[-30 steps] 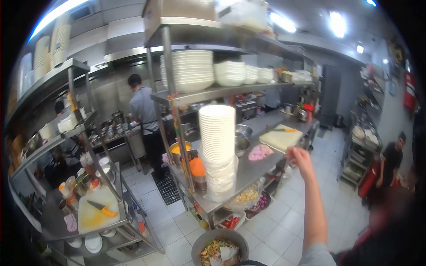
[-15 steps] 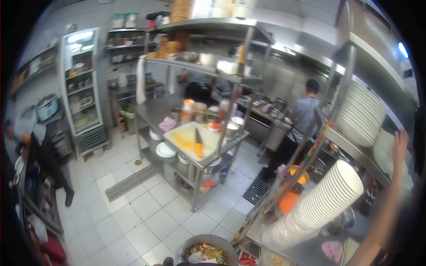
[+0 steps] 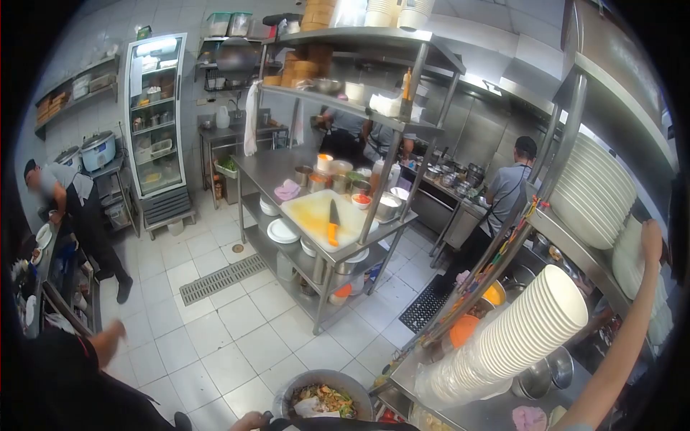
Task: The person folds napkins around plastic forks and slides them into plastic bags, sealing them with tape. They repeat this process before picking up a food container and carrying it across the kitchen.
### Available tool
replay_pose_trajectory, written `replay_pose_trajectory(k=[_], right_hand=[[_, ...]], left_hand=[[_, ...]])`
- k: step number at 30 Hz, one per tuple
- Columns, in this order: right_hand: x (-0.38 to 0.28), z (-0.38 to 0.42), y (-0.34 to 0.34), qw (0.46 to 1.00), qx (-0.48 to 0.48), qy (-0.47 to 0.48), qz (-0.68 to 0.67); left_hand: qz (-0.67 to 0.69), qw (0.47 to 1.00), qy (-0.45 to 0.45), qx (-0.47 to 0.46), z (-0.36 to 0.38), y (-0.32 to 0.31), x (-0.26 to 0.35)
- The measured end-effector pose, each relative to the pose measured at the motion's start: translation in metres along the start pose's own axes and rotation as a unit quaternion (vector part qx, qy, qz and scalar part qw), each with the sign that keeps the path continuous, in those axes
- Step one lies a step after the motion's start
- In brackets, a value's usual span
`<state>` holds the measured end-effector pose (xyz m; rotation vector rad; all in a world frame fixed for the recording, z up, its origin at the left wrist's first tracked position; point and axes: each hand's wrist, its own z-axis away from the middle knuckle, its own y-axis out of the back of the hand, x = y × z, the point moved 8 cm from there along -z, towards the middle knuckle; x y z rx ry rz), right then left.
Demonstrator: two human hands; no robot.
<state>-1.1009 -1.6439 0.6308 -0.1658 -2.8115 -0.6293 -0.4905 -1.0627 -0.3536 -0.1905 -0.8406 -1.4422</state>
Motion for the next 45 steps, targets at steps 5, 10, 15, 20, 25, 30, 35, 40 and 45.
replay_pose_trajectory(k=[5,10,15,20,25,30,35,40,45], right_hand=[[0.001,-0.015,-0.008,0.998,-0.055,-0.029,0.029],[-0.005,-0.023,-0.015,0.993,-0.098,-0.05,0.038],[-0.041,-0.005,-0.033,0.985,-0.054,0.05,0.154],[-0.095,0.013,0.049,0.997,-0.037,0.047,0.047],[-0.11,0.006,0.041,0.998,-0.058,0.014,0.008],[-0.086,0.014,-0.002,0.998,-0.07,-0.001,0.001],[-0.036,0.033,-0.025,0.996,-0.086,-0.009,0.022],[0.035,0.053,-0.026,0.994,-0.091,-0.033,0.048],[0.074,0.067,-0.034,0.993,-0.093,-0.045,0.053]], left_hand=[[-0.108,0.993,-0.05,0.006,0.001,0.0,0.041],[-0.153,0.987,-0.025,0.034,0.019,0.01,0.031],[-0.354,0.934,0.001,-0.049,0.001,-0.008,-0.047],[-0.059,0.98,0.188,0.034,0.047,-0.009,-0.098],[-0.003,0.981,0.194,0.029,0.036,-0.022,-0.107],[-0.135,0.987,0.075,0.038,0.031,-0.009,-0.059],[-0.125,0.988,0.085,0.018,0.016,-0.014,-0.041],[-0.17,0.984,0.05,-0.006,0.018,-0.007,-0.001],[-0.21,0.977,0.015,0.029,0.021,-0.01,0.019]])
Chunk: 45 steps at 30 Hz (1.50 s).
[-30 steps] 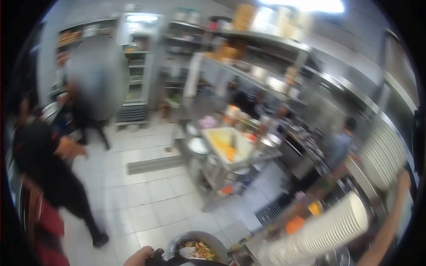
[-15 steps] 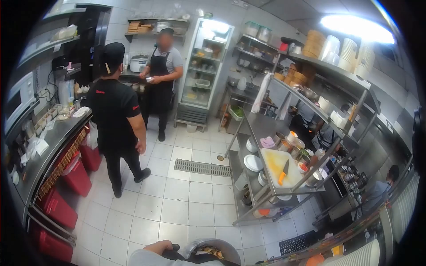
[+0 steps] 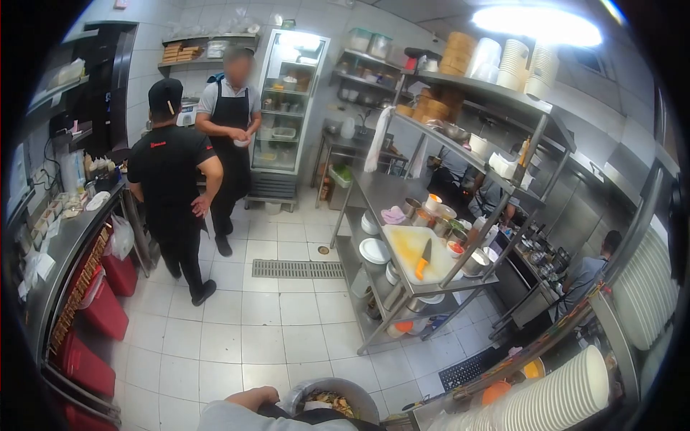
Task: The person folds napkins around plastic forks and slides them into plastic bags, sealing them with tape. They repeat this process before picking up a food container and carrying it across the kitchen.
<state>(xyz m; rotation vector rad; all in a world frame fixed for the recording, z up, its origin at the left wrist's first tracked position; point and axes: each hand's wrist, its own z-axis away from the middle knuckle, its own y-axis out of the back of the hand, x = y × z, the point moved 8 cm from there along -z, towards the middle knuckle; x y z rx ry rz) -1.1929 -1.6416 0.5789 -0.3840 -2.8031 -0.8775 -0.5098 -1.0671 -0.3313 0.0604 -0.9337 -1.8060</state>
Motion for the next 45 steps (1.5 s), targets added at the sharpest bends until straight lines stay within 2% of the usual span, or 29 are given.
replay_pose_trajectory(k=[2,6,8,9,22,30,32,45], right_hand=[[0.0,-0.008,-0.005,1.0,0.004,0.006,-0.005],[-0.009,-0.022,-0.022,1.0,0.011,0.013,-0.026],[-0.002,-0.022,-0.029,1.0,0.01,0.011,-0.026],[-0.001,-0.021,-0.031,1.0,0.01,0.011,-0.027],[0.044,-0.014,-0.04,1.0,0.01,-0.006,-0.018],[0.067,-0.023,-0.002,0.999,0.03,-0.012,0.001],[0.069,-0.024,0.002,0.999,0.031,-0.01,0.004],[0.097,-0.005,-0.017,1.0,0.012,-0.013,0.006]], left_hand=[[-0.032,0.997,-0.015,-0.069,0.005,-0.006,0.005],[-0.015,1.0,-0.005,-0.021,0.01,0.006,-0.009],[-0.095,0.995,-0.041,0.012,0.014,0.008,-0.012],[-0.079,0.997,-0.013,-0.019,-0.003,-0.009,-0.032],[-0.048,0.998,-0.022,-0.02,-0.004,-0.021,-0.013],[-0.017,0.998,-0.048,-0.028,-0.016,-0.026,0.006],[0.003,0.996,0.051,-0.067,-0.02,-0.029,-0.004],[-0.032,0.996,0.022,-0.08,0.007,-0.011,0.017]])
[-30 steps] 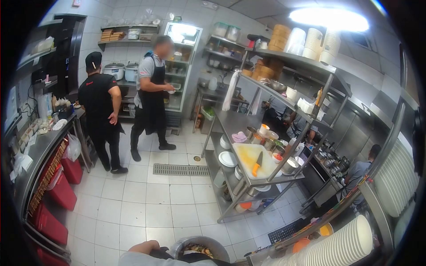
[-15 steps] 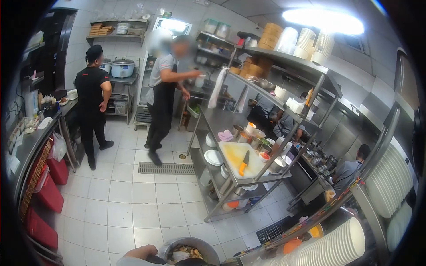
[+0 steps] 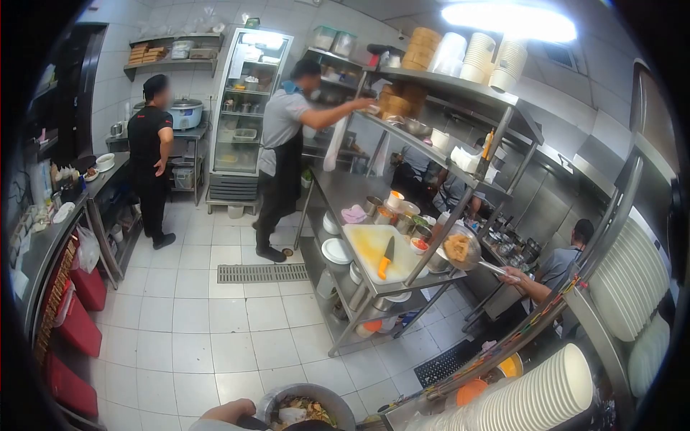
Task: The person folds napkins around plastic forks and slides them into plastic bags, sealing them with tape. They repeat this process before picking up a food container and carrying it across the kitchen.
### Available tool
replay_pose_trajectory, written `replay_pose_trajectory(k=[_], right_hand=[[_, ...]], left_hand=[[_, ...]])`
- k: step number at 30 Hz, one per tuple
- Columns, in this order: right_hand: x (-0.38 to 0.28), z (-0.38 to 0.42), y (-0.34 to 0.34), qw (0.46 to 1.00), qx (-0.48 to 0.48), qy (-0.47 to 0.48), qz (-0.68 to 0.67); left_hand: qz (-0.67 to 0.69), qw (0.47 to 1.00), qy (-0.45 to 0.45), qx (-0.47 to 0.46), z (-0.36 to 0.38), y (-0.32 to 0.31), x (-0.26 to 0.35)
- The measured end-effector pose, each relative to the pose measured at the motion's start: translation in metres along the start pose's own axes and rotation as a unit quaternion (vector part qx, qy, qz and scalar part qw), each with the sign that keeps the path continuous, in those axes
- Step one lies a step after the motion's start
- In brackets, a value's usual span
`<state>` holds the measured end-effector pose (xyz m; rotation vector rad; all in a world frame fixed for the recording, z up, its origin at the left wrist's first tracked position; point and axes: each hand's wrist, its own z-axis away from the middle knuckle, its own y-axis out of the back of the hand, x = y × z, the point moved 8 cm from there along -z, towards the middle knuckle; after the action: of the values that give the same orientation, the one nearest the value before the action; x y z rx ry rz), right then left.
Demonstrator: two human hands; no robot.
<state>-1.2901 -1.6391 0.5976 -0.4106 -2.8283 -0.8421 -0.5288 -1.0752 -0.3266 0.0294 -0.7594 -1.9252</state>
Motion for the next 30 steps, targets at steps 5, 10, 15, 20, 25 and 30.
replay_pose_trajectory(k=[5,10,15,20,25,30], right_hand=[[-0.014,-0.01,0.034,1.0,0.013,0.005,0.003],[0.003,-0.01,0.028,0.999,-0.007,0.024,0.025],[0.006,-0.014,0.018,0.999,-0.006,0.027,0.016],[0.027,0.008,0.049,0.989,0.136,-0.03,-0.048],[0.045,0.037,0.085,0.955,0.209,-0.154,-0.145],[0.054,0.099,0.147,0.909,0.259,-0.138,-0.296]], left_hand=[[0.041,0.999,0.013,0.005,-0.003,-0.004,-0.001],[0.071,0.995,0.017,0.064,0.0,-0.005,-0.002],[-0.039,0.999,-0.018,0.017,-0.004,0.005,0.015],[-0.062,0.997,-0.038,-0.015,-0.015,-0.004,0.01],[-0.062,0.995,-0.056,-0.05,0.004,-0.049,0.016],[-0.066,0.989,-0.079,-0.108,0.035,-0.11,0.012]])
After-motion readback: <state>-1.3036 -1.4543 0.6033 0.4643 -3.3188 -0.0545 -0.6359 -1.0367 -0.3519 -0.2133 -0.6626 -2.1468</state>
